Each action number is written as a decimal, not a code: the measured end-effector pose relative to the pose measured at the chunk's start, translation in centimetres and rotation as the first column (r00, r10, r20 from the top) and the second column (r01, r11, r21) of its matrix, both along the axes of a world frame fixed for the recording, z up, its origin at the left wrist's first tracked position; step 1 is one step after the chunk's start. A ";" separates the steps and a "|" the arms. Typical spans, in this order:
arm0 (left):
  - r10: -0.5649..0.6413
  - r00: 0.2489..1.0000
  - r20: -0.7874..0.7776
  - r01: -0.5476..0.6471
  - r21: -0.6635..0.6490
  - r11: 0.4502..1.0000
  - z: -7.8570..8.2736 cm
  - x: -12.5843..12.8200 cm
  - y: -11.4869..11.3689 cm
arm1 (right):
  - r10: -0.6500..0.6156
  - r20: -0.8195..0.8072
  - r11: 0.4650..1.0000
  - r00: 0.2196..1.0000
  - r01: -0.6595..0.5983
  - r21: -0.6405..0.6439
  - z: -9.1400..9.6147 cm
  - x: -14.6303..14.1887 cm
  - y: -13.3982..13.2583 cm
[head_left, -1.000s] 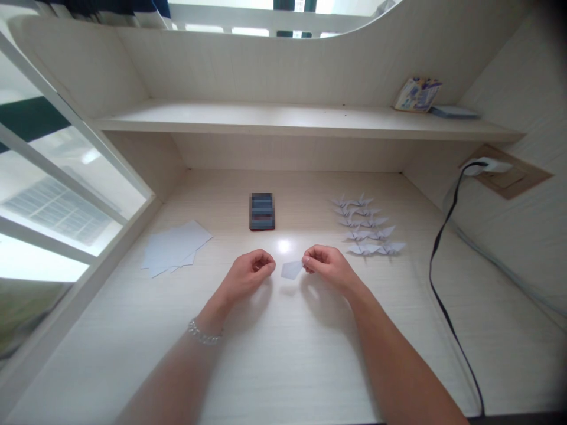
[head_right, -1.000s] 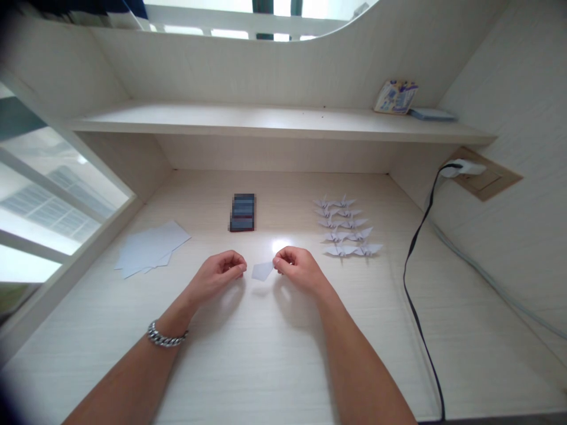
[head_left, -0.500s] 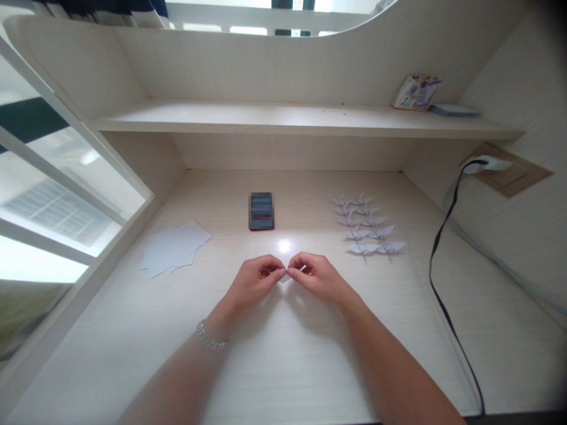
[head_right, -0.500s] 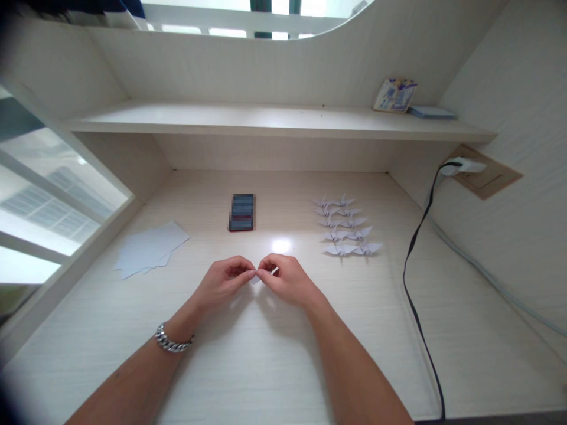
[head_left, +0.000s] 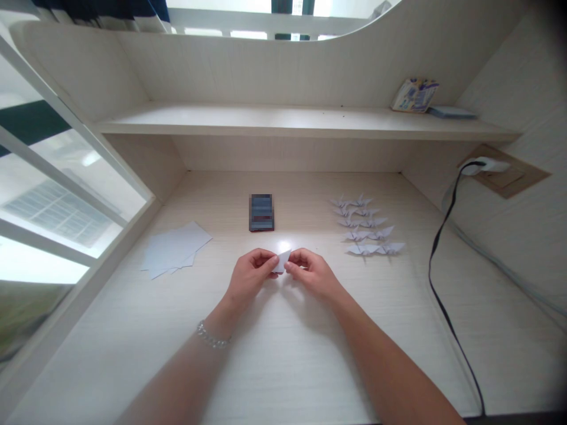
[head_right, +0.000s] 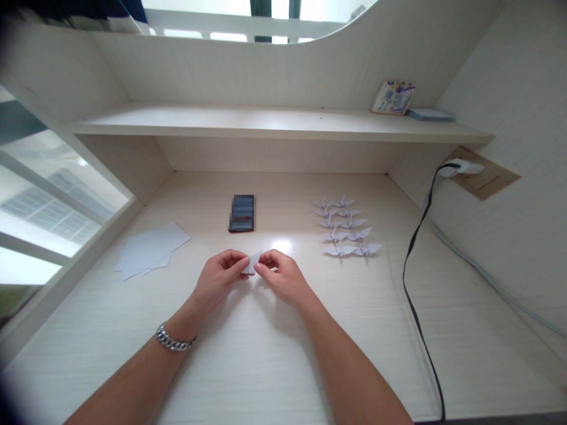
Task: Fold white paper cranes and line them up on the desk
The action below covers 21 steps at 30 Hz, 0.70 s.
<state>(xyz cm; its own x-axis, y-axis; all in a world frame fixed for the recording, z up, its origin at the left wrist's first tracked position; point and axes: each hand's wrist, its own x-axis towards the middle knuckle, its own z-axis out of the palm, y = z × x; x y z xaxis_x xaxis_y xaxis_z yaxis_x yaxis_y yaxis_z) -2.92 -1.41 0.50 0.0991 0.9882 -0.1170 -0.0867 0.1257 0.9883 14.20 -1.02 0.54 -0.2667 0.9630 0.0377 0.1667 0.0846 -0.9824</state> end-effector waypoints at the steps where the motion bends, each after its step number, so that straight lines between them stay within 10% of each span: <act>1: -0.015 1.000 0.023 0.015 -0.014 1.000 0.0 0.2 -0.1 | -0.009 -0.012 1.000 1.000 0.009 -0.014 0.0 -0.2 -0.1; 21: -0.115 0.981 0.156 0.120 -0.022 0.993 0.5 0.6 -0.6 | -0.139 -0.289 0.988 0.947 0.113 -0.105 -0.3 -1.0 -0.1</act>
